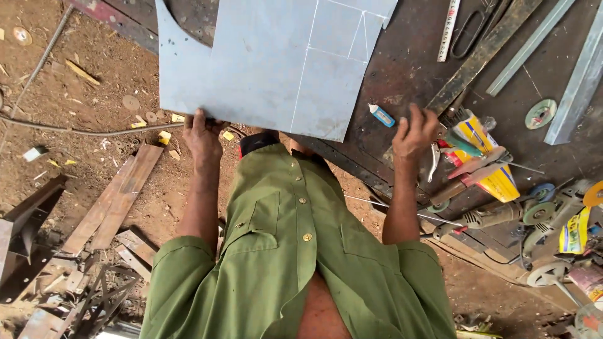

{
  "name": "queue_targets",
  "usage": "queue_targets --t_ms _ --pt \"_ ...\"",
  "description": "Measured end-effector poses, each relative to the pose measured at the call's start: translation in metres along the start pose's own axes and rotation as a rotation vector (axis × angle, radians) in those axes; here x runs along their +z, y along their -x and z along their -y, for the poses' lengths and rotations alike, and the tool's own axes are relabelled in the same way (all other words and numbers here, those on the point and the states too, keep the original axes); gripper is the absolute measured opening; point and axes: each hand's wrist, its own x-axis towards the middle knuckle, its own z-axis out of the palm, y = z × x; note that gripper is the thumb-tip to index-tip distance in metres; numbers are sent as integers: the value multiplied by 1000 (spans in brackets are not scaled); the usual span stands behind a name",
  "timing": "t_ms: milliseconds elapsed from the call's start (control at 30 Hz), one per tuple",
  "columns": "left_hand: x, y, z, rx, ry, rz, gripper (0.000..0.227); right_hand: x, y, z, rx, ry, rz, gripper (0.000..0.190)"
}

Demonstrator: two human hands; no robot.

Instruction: The person uses a metal square and a white marker to draw straight lines on a gray metal sheet placed on a workbench. They reposition the square multiple times to create intersecting lines and then use a ruler to measure and mark additional points on the sheet.

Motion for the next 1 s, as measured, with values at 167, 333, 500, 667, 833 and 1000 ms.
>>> queue_targets --t_ms 167,333,500,667,833,1000 --pt "14 11 -3 83 37 20 15 -1 12 21 -115 -52 331 42" --pt "10 28 14 109 83 24 13 -5 15 13 -60 -114 327 26" --pt "6 42 43 131 174 -18 10 -19 -32 -5 436 -750 298 21" --pt "16 81 58 94 195 1 10 -1 -80 -50 335 -683 140 27" --pt "39 131 37 -64 20 103 5 32 -150 -64 268 -466 115 21" --pt "41 124 44 -59 -27 206 13 77 -174 -78 457 -23 407 43"
